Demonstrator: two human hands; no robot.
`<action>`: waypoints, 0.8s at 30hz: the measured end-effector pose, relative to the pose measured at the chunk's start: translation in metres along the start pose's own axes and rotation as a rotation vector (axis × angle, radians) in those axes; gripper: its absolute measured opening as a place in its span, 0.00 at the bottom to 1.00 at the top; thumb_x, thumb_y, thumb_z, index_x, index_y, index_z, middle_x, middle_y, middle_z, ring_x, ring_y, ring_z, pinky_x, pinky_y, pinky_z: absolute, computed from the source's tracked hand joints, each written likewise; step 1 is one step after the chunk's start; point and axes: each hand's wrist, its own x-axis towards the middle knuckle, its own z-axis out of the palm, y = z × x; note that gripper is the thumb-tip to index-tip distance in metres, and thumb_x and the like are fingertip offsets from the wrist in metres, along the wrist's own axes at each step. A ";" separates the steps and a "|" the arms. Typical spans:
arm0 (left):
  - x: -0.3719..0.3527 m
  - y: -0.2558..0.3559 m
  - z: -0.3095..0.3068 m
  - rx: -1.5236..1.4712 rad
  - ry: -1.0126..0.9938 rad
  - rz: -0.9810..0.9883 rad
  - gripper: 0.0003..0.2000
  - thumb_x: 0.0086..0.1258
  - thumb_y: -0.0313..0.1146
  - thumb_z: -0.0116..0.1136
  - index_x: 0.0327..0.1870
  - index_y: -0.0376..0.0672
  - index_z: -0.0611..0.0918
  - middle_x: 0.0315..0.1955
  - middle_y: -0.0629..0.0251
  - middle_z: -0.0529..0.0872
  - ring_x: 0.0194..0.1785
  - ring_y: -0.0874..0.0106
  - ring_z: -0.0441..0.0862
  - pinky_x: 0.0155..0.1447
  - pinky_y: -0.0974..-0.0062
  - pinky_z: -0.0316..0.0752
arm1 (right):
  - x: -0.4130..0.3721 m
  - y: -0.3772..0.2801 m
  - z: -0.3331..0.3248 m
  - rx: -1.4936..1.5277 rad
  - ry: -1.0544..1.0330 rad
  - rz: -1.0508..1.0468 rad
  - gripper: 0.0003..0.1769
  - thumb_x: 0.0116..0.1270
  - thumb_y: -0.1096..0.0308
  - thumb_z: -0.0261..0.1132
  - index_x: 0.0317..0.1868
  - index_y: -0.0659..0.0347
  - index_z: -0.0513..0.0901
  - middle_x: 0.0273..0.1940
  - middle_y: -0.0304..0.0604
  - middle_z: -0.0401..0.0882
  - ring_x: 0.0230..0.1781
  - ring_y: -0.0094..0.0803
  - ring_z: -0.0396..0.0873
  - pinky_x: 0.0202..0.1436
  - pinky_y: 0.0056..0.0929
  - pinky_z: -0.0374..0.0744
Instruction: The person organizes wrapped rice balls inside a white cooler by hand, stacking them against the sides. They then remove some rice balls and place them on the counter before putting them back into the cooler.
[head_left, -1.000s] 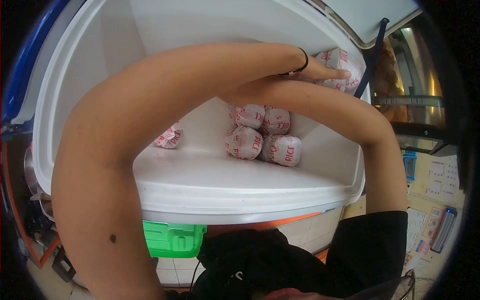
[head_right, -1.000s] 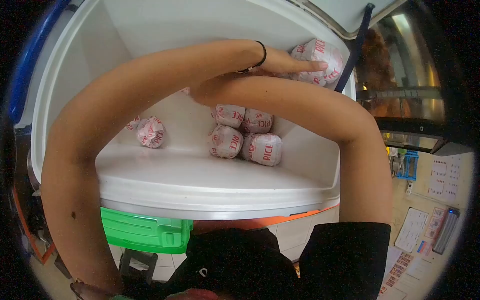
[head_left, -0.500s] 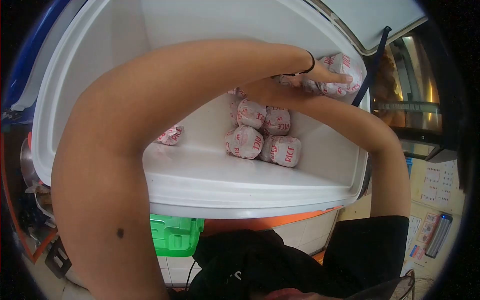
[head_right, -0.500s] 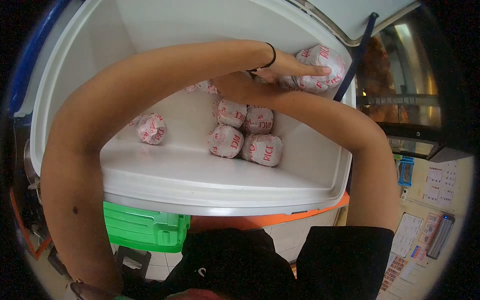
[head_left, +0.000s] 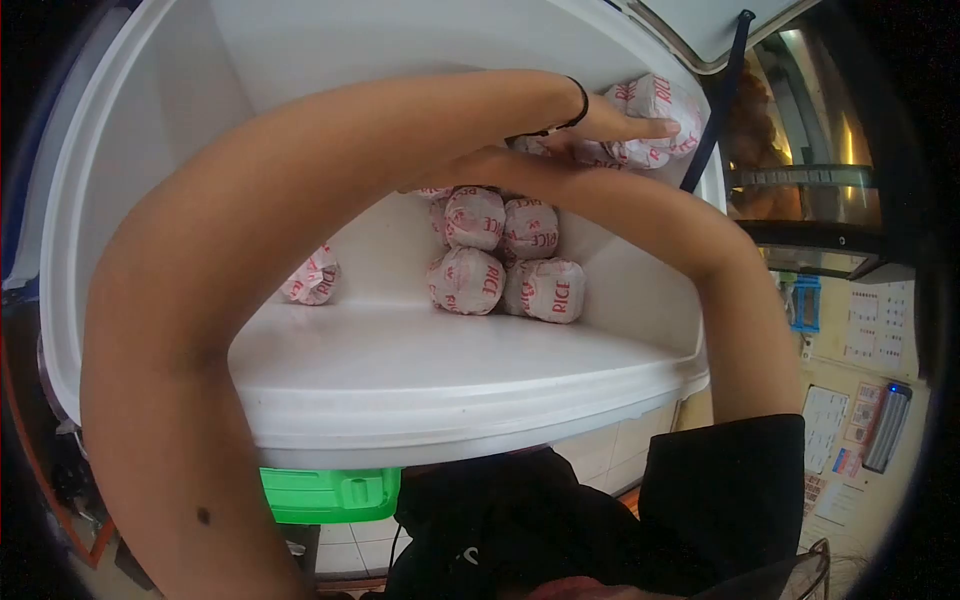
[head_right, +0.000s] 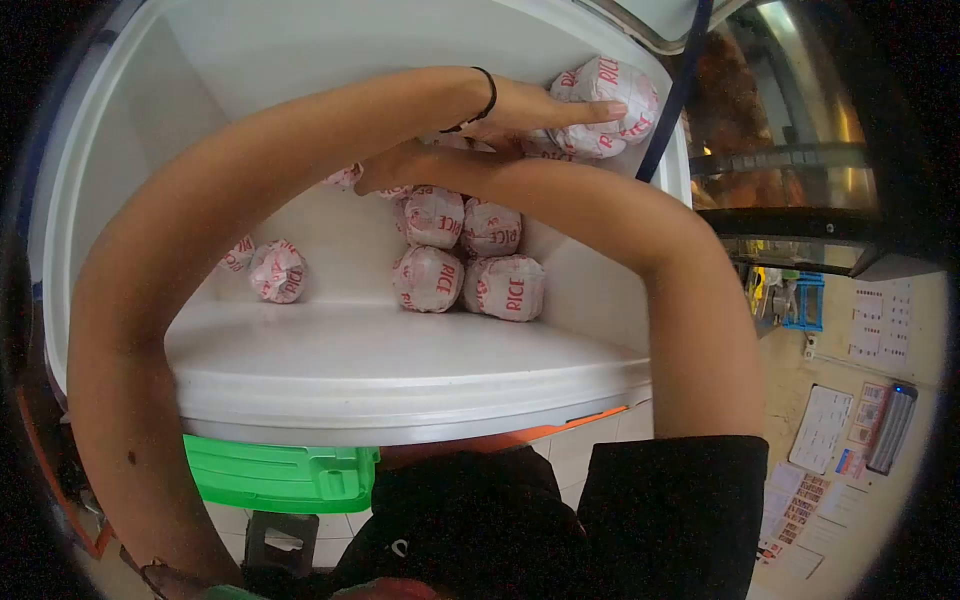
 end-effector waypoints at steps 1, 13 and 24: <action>-0.001 0.001 -0.002 0.005 0.000 0.000 0.59 0.49 0.81 0.41 0.74 0.42 0.48 0.73 0.47 0.45 0.76 0.55 0.44 0.73 0.57 0.51 | 0.001 0.007 0.003 -0.007 -0.004 0.002 0.24 0.50 0.56 0.68 0.46 0.61 0.81 0.40 0.52 0.82 0.44 0.43 0.79 0.48 0.45 0.74; -0.014 0.003 0.003 -0.071 -0.048 0.047 0.61 0.45 0.83 0.43 0.74 0.42 0.48 0.73 0.48 0.44 0.76 0.56 0.44 0.71 0.53 0.55 | -0.080 -0.011 -0.045 1.166 -0.604 0.198 0.24 0.47 0.68 0.62 0.50 0.56 0.77 0.50 0.38 0.73 0.56 0.30 0.68 0.57 0.26 0.67; -0.010 -0.001 0.002 -0.090 -0.038 -0.012 0.63 0.44 0.82 0.45 0.74 0.40 0.45 0.73 0.48 0.44 0.76 0.57 0.44 0.71 0.58 0.60 | -0.081 -0.020 -0.023 0.377 -0.853 -0.530 0.26 0.58 0.68 0.57 0.60 0.56 0.71 0.55 0.49 0.70 0.62 0.43 0.64 0.66 0.39 0.62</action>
